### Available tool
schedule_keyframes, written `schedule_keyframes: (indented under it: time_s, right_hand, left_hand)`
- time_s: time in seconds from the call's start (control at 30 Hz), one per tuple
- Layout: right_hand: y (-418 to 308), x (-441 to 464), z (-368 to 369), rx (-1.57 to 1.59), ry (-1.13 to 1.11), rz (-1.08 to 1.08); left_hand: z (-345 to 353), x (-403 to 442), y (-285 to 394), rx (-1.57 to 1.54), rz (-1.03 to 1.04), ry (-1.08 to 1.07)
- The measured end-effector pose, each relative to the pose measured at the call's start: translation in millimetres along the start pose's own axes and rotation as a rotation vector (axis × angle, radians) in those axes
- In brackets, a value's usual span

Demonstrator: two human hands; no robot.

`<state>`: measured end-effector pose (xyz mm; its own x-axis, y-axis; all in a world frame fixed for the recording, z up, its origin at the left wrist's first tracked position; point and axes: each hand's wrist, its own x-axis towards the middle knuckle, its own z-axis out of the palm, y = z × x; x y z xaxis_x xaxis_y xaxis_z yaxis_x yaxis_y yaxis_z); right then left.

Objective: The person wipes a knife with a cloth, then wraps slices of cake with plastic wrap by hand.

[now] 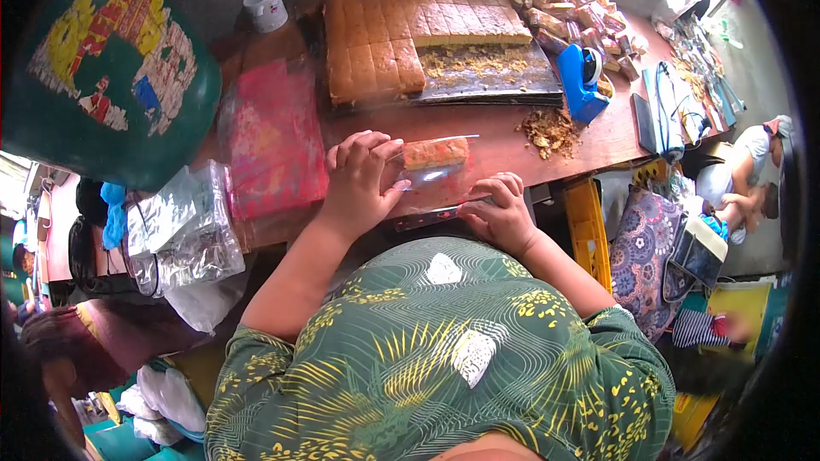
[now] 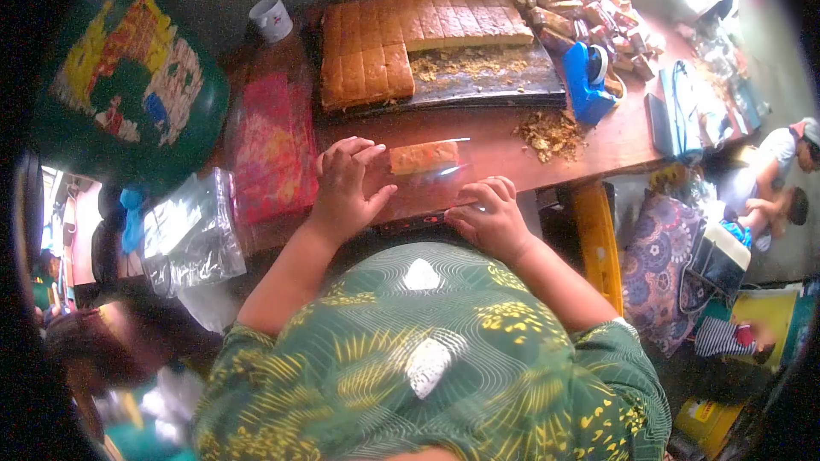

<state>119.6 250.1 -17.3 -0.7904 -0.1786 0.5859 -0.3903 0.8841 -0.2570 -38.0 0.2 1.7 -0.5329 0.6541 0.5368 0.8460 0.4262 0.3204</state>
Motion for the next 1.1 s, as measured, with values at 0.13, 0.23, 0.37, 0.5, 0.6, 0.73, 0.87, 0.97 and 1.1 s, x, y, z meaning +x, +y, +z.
schedule_keyframes:
  time_s: [0.13,0.23,0.37,0.5,0.6,0.73,0.87,0.97,1.1]
  right_hand:
    - [2.0,0.8,4.5,0.019,0.006,-0.008]
    - [3.8,0.1,8.3,0.044,0.013,-0.003]
    - [5.9,-1.7,12.6,0.08,0.001,-0.007]
    - [5.2,-4.4,17.1,0.079,0.0,0.004]
    - [4.7,-2.8,18.4,0.039,0.019,-0.013]
    - [1.4,4.3,18.6,0.041,0.039,-0.013]
    - [-1.1,1.4,19.2,0.031,0.035,-0.002]
    - [-2.8,3.5,15.5,0.024,0.026,-0.005]
    - [0.3,1.8,17.7,0.012,0.031,0.009]
  left_hand:
    - [-8.8,-2.1,4.0,-0.049,-0.045,-0.007]
    - [-16.3,-6.6,2.2,-0.197,-0.069,0.004]
    - [-41.1,-29.0,4.2,-0.245,-0.087,-0.004]
    - [-72.9,-91.6,3.8,-0.186,-0.074,0.096]
    - [-75.0,-184.7,-16.0,-0.139,-0.171,0.163]
    - [-43.2,-310.3,-58.4,0.08,-1.004,0.175]
    - [-16.3,-356.7,-141.7,-0.863,-1.754,0.768]
    - [-8.9,-303.1,-155.9,-1.162,-1.71,0.871]
    - [5.2,-250.8,-130.3,-1.066,-1.377,0.822]
